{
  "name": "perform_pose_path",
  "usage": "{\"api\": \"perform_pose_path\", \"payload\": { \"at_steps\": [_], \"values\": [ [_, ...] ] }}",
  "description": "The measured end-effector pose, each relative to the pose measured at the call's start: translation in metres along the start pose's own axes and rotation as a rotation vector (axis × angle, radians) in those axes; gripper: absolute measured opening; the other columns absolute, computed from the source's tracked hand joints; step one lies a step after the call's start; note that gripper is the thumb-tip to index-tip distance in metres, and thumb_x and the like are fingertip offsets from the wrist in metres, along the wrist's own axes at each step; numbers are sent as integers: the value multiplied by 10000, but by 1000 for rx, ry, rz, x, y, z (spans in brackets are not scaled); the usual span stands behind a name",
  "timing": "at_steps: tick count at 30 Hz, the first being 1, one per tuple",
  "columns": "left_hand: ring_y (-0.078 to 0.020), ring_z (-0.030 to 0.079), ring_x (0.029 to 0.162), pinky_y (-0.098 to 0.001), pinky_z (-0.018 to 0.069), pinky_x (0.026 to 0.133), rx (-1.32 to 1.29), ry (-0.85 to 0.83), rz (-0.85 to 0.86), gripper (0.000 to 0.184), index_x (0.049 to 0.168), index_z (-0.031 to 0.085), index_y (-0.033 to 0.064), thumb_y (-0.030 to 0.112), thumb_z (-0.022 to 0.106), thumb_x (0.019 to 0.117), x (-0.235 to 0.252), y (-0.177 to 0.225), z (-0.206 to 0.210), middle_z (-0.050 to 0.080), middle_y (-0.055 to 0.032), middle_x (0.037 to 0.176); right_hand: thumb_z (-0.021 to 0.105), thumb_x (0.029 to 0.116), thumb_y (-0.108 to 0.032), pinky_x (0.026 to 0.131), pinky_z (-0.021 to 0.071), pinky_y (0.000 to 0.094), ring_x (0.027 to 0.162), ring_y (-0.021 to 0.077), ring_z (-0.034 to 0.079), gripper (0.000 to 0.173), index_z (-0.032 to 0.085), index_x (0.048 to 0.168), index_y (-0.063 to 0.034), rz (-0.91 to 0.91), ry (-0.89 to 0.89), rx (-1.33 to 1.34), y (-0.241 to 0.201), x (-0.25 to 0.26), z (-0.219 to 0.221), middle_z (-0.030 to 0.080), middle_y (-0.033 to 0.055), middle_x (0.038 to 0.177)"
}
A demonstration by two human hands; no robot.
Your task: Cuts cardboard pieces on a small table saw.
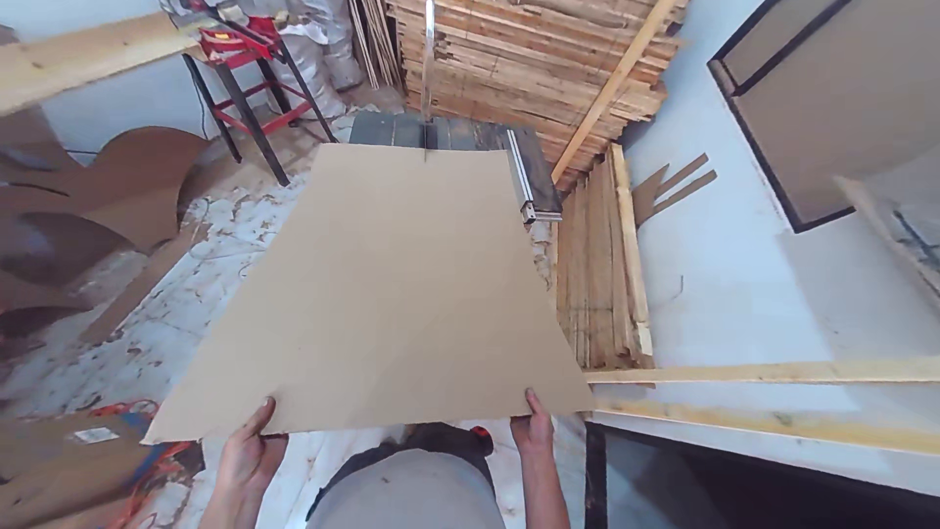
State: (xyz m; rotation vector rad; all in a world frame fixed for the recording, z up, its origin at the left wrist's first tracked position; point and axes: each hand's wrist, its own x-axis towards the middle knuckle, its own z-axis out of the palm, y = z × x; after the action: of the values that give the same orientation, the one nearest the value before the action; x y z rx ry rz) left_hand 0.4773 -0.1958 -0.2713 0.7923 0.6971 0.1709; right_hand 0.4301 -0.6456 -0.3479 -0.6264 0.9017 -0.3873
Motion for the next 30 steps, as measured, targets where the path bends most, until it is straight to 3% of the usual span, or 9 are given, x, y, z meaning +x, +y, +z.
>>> {"api": "perform_pose_path", "payload": {
  "at_steps": [7,14,16,17,19,22,25,28,30],
  "values": [
    [-199,725,978,-422,623,858,78,109,-25,246,1271,538,46,83,521,1028,50,-5,40,707,-106,1100,537,1044,-143,765,630,490,922,277,728,235,565,1259,-53,75,26,-12,7,46,39,709,153,1065],
    [-214,728,913,-429,634,769,173,120,-101,277,1315,507,51,135,510,1050,129,8,116,694,-116,1092,536,1056,-192,757,627,442,886,271,718,287,521,1300,-42,125,75,-185,-12,98,120,687,167,1075],
    [-222,727,902,-431,634,755,149,115,-113,282,1317,503,46,129,512,1047,152,12,139,690,-126,1090,516,1058,-143,754,634,421,899,276,724,357,465,1387,-12,-1,120,-436,-20,92,136,660,195,1163],
    [-221,729,894,-423,635,744,141,109,-123,286,1317,504,47,130,520,1044,163,14,151,691,-127,1090,544,1035,-89,808,620,418,991,275,712,468,411,1473,10,-138,143,-667,-21,85,141,629,215,1271],
    [-220,729,897,-419,635,745,132,94,-143,288,1318,506,48,131,524,1042,180,14,170,693,-126,1094,673,907,-71,1032,510,532,1294,358,568,720,352,1541,45,-479,174,-1234,-20,68,147,505,260,1478],
    [-223,732,861,-413,636,712,152,89,-161,283,1309,507,49,120,541,1037,209,24,196,693,-133,1083,802,720,-177,1133,393,655,1470,486,357,887,457,1526,-43,-846,-22,-1839,1,72,181,362,278,1598],
    [-237,742,843,-418,647,703,209,43,-214,296,1323,497,33,136,538,1049,240,28,215,699,-144,1082,829,712,-223,1212,219,688,1530,477,245,940,446,1568,-165,-938,-290,-2100,15,125,223,326,231,1644],
    [-262,748,828,-432,652,688,264,14,-235,329,1350,482,16,143,541,1053,269,28,237,700,-169,1087,745,787,-123,1202,233,701,1505,434,339,798,499,1540,-222,-997,-371,-2201,11,191,266,453,151,1593],
    [-264,748,826,-434,654,682,274,10,-233,341,1366,467,17,143,537,1056,287,28,256,695,-174,1094,731,790,-35,1181,278,698,1492,432,364,814,495,1541,-245,-905,-410,-2261,3,230,292,462,130,1591]
  ]
}}
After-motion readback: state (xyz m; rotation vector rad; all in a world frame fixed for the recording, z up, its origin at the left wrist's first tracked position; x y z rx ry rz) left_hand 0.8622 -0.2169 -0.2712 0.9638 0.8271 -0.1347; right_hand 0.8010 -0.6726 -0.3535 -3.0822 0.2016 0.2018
